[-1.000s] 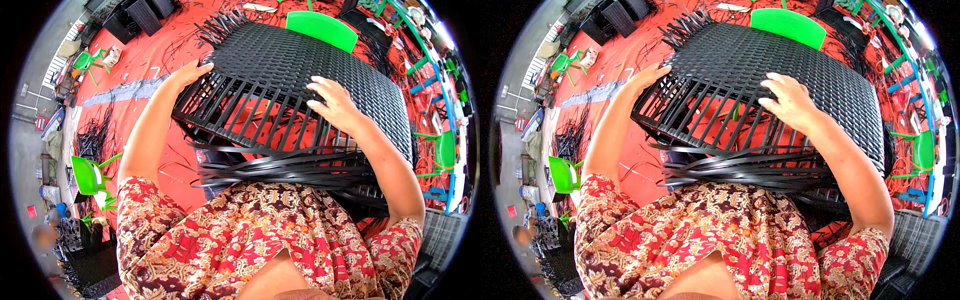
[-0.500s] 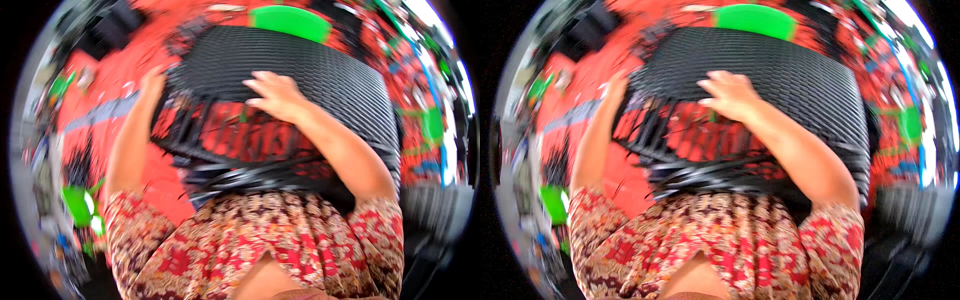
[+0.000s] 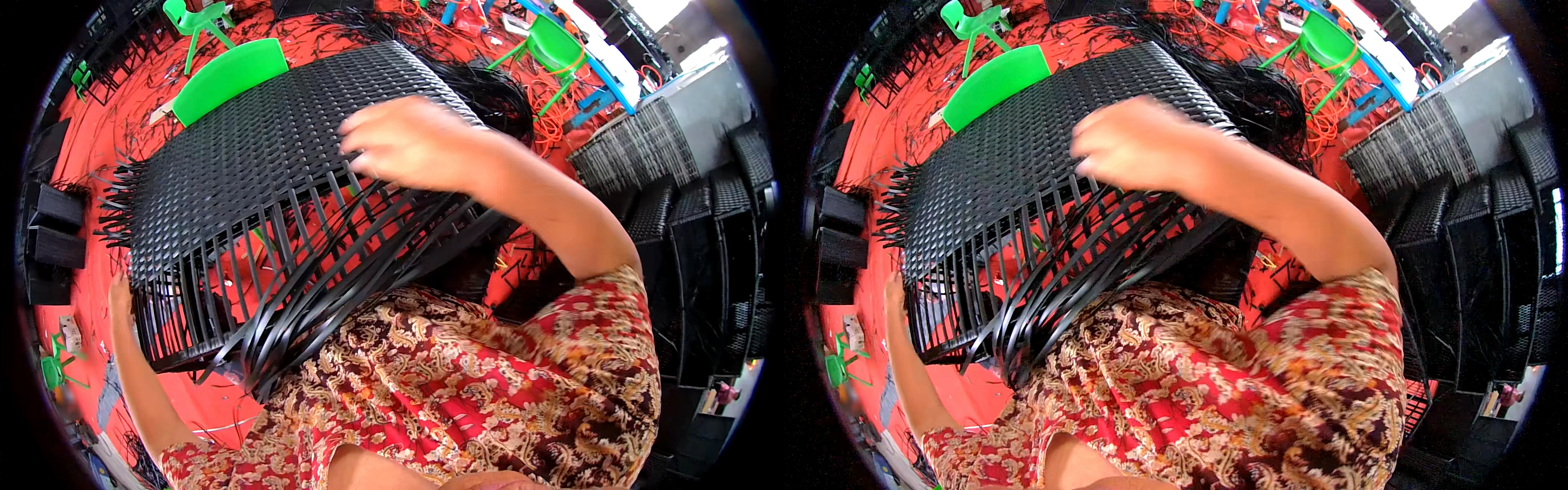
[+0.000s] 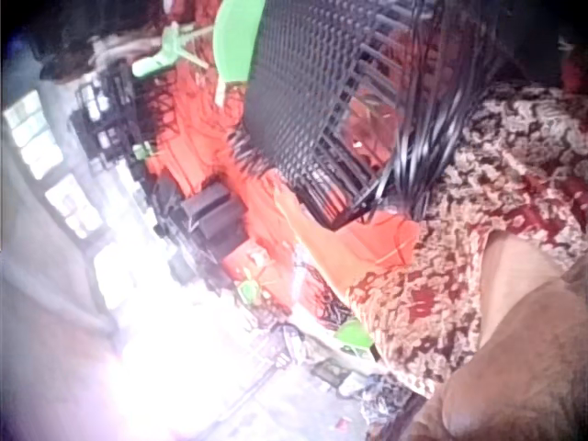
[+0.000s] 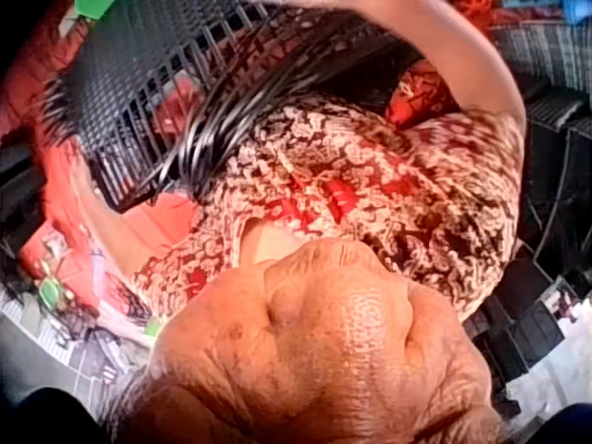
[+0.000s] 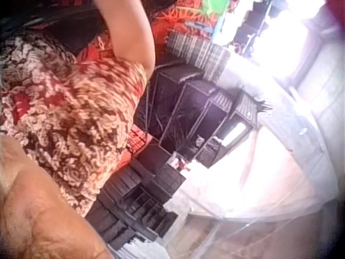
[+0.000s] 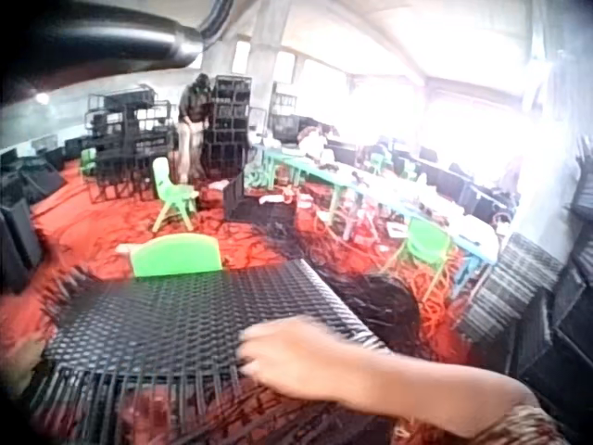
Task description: The person weaves black synthetic strips into the frame of a piece of furniture by hand, threading the strips through existing weaves and pulling them tight.
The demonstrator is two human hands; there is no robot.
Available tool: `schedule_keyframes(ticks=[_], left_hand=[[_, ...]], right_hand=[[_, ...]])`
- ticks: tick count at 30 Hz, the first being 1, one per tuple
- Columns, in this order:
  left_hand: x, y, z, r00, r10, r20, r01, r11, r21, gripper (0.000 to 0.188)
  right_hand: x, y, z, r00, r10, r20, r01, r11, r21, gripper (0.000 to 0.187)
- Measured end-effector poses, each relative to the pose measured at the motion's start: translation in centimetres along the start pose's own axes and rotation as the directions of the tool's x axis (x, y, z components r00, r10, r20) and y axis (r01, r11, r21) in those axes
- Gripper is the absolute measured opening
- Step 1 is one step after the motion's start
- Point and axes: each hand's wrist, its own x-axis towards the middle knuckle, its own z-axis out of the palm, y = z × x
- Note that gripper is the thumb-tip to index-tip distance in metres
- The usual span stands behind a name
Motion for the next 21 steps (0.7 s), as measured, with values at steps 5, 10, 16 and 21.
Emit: schedule_keyframes(ticks=[5, 10, 16, 21], left_hand=[[-4.4, 11.9, -4.4, 0.997, -0.006, 0.082, -0.055, 0.699, 0.713, 0.037], [-10.4, 31.6, 0.4, 0.854, 0.437, 0.281, -0.431, 0.898, -0.088, 0.035], [-19.3, 46.7, 8.7, 0.422, 0.841, 0.338, -0.701, 0.539, -0.467, 0.020], [-23.0, 53.5, 11.6, 0.363, 0.831, 0.421, -0.628, 0.552, -0.548, 0.020]], right_hand=[[-11.8, 3.7, -2.8, 0.861, 0.490, -0.136, -0.491, 0.871, 0.029, 0.032], [-12.3, 3.6, -1.2, 0.869, 0.457, -0.189, -0.419, 0.884, 0.207, 0.057], [-11.2, 0.2, -0.3, 0.869, 0.444, -0.220, -0.429, 0.896, 0.113, 0.042], [-11.5, -2.1, -0.2, 0.862, 0.444, -0.246, -0.433, 0.896, 0.101, 0.035]])
